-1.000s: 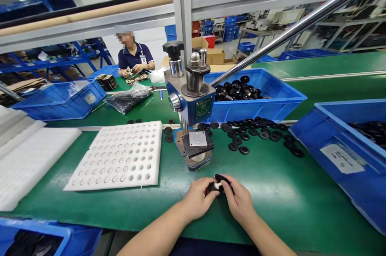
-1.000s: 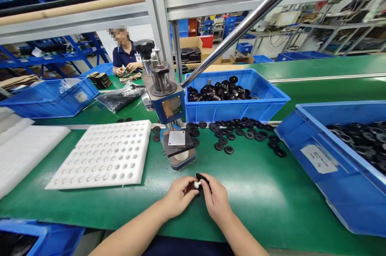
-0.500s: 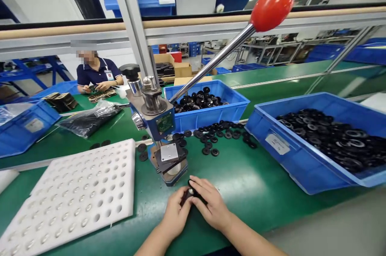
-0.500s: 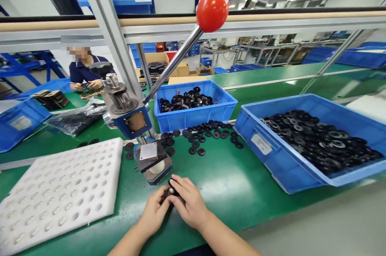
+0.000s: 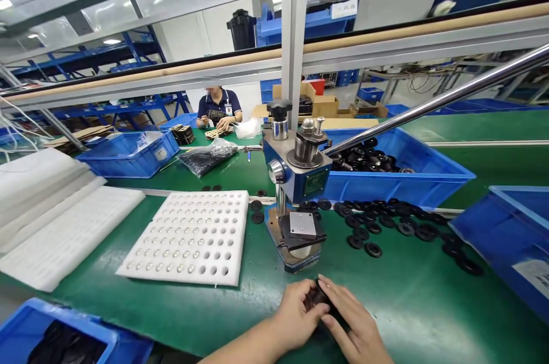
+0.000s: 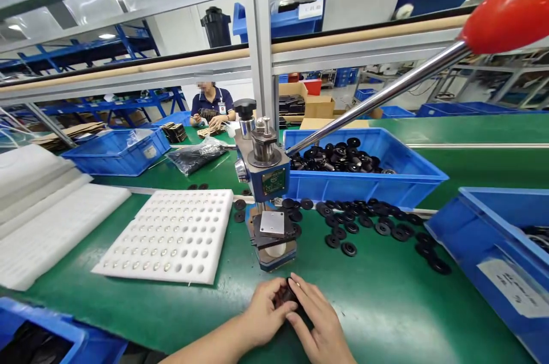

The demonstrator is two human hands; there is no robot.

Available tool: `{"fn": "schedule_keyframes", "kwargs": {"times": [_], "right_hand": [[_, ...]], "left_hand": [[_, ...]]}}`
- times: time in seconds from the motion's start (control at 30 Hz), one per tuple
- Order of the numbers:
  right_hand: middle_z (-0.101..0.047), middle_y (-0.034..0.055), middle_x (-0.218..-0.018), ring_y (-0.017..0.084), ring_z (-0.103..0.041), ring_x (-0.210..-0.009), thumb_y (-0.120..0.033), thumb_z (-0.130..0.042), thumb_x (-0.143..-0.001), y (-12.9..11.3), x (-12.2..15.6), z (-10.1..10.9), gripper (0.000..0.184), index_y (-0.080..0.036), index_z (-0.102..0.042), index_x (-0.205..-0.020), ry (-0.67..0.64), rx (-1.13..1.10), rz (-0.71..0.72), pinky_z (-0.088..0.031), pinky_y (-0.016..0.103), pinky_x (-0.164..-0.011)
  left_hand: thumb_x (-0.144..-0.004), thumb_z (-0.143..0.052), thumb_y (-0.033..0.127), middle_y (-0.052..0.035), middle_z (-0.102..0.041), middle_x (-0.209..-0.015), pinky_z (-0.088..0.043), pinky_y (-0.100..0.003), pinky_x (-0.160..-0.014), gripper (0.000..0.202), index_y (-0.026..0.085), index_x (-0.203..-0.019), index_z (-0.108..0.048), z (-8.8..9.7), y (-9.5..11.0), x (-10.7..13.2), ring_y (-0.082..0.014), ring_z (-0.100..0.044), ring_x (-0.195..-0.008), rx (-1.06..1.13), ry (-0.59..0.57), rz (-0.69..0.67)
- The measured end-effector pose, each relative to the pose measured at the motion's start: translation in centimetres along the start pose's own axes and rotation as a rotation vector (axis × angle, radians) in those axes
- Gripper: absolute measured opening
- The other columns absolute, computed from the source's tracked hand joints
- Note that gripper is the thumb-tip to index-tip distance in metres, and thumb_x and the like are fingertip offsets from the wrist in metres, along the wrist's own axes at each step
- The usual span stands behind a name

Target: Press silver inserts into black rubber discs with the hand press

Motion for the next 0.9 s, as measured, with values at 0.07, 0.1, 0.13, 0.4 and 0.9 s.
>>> {"fn": "schedule_keyframes", "kwargs": {"times": [0.07,0.1,0.13,0.4,0.9], "right_hand": [[-0.062,0.0084,-0.133,0.023,-0.064,-0.117,-0.037,-0.051,-0.1,0.3,0.0,-0.1,0.052,-0.027,-0.042,-0.15,-0.004,-0.012,-0.021,-0.056,0.034,-0.097],[-0.061,0.0088,-0.134,0.024,-0.063,-0.118,-0.038,-0.051,-0.1,0.4,0.0,-0.2,0.052,-0.026,-0.043,-0.149,-0.001,-0.027,-0.036,-0.055,0.035,-0.098],[-0.06,0.0092,-0.135,0.024,-0.062,-0.12,-0.039,-0.05,-0.1,0.5,0.1,-0.1,0.051,-0.026,-0.043,-0.149,0.006,-0.05,-0.056,-0.055,0.037,-0.098],[-0.068,0.0108,-0.108,0.017,-0.068,-0.088,-0.031,-0.04,-0.101,5.0,1.5,1.2,0.035,-0.019,-0.062,-0.126,0.211,0.024,-0.645,-0.06,0.028,-0.075],[-0.066,0.0132,-0.109,0.028,-0.06,-0.102,-0.02,-0.056,-0.087,13.4,0.1,5.1,0.026,-0.017,-0.069,-0.11,0.061,0.31,-0.661,-0.051,0.047,-0.091]], "left_hand": [[-0.07,-0.066,0.012,0.0038,-0.05,-0.064,-0.034,-0.025,-0.06,0.01,0.015,-0.075,-0.059,0.0,0.2,-0.1,-0.0121,-0.043,-0.061,0.037,-0.008,-0.004],[-0.071,-0.066,0.014,0.0028,-0.053,-0.066,-0.036,-0.025,-0.061,0.009,0.015,-0.078,-0.06,0.0,0.3,-0.1,-0.0127,-0.045,-0.062,0.064,-0.016,-0.01],[-0.073,-0.066,0.018,0.0011,-0.057,-0.069,-0.038,-0.025,-0.063,0.01,0.015,-0.082,-0.062,0.0,0.6,-0.1,-0.0138,-0.048,-0.064,0.1,-0.022,-0.015],[-0.074,-0.072,0.057,-0.0047,-0.068,-0.076,-0.046,-0.026,-0.055,0.048,0.017,-0.1,-0.064,0.5,-2.2,-0.5,-0.0171,-0.058,-0.061,0.267,-0.01,0.134],[-0.064,-0.078,0.042,-0.0025,-0.063,-0.063,-0.047,-0.024,-0.051,0.037,0.012,-0.084,-0.07,1.0,-0.3,-1.0,-0.0132,-0.054,-0.054,0.302,0.047,0.127]]}}
Point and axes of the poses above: each hand's wrist, its own x-axis away from the middle knuckle, its own z-axis out of the back of the hand, y = z × x, the point moved 8 cm from there along -x, towards the middle knuckle
